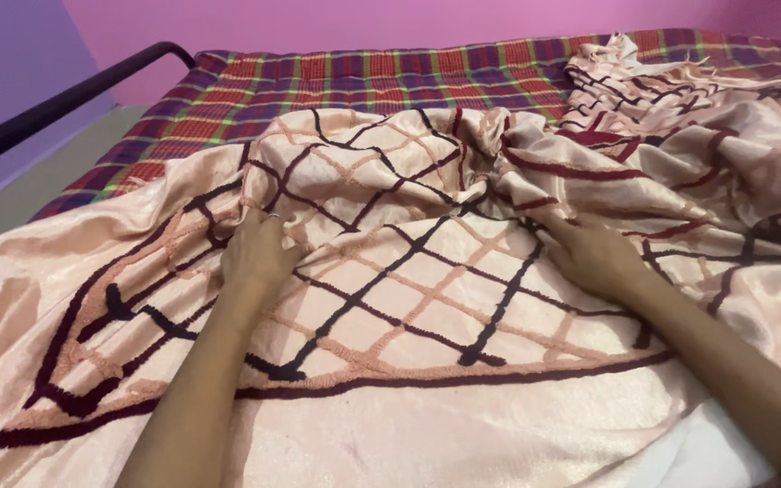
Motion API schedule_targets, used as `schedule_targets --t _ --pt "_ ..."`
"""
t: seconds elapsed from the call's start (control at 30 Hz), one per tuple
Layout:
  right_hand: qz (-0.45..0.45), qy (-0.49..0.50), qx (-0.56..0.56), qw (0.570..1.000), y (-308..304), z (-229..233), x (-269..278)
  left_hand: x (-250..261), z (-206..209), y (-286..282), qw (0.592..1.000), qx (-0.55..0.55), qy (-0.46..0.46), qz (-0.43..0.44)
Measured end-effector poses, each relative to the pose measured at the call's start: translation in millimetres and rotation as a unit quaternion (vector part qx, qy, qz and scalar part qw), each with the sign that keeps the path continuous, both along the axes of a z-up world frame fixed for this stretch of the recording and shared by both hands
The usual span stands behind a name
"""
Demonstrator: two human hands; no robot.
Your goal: The person spreads a light-colored checkered blanket over a bed with a plaid sheet. They use both hands to unfold the fabric, smooth out wrinkles, and align the edges across the mattress surface.
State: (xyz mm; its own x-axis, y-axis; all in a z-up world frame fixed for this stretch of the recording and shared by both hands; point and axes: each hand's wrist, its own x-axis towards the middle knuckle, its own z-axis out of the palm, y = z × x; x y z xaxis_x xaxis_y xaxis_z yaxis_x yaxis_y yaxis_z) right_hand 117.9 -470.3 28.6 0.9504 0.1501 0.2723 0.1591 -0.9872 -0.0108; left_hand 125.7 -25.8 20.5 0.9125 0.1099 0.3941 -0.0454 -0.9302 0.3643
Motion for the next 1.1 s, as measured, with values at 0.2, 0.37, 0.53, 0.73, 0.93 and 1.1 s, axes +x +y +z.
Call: schedule_targets --t 0.2,0.37,0.53,0.73,0.93,1.1 --pt "0.069 0.124 0.067 0.988 -28 0 47 25 -7 12 0.996 0.037 0.072 0.025" --pt "0.086 0.054 0.127 0.987 -31 -14 40 64 8 24 0.973 0.029 0.205 0.103" --pt "0.109 0.021 0.131 0.985 -25 -11 33 98 -6 38 0.976 0.074 0.187 0.079" --pt "0.057 0.033 0.121 0.991 -12 4 18 81 -19 47 0.996 -0.064 0.058 0.033" --pt "0.198 -0.194 0.150 0.949 -14 9 10 53 -4 28 0.983 -0.099 -0.134 0.083" --pt "0.009 -0.065 0.063 0.996 -19 -3 20 61 -13 17 0.985 0.020 -0.153 0.077"
